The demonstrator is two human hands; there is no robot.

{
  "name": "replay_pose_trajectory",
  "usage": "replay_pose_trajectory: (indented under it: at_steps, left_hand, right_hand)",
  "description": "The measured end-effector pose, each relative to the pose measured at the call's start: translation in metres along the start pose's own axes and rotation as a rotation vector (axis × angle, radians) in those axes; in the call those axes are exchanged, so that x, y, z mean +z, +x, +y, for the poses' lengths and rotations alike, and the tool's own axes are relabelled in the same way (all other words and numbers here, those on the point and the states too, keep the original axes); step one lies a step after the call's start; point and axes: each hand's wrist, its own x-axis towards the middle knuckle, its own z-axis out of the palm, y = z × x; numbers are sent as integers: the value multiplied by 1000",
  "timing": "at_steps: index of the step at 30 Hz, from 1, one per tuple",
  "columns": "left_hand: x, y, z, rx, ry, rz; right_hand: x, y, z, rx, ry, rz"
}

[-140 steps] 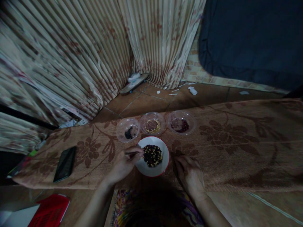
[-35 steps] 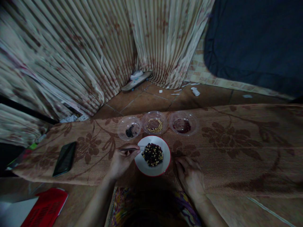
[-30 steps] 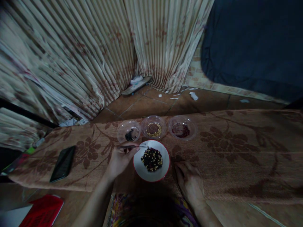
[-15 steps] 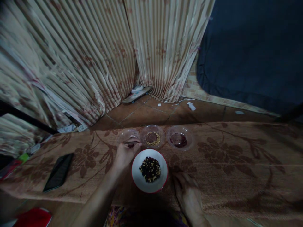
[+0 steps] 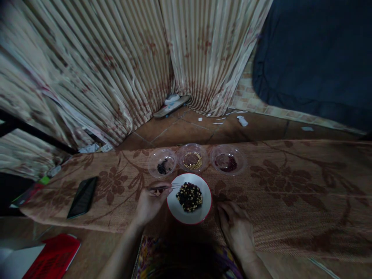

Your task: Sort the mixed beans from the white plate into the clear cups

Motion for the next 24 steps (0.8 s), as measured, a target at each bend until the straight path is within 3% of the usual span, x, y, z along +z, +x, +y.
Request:
replay_pose_trajectory:
  at_steps: [24]
  left_hand:
    - [2, 0, -18, 69, 121, -44]
  right_hand:
    - [0, 0, -1, -18, -18, 11]
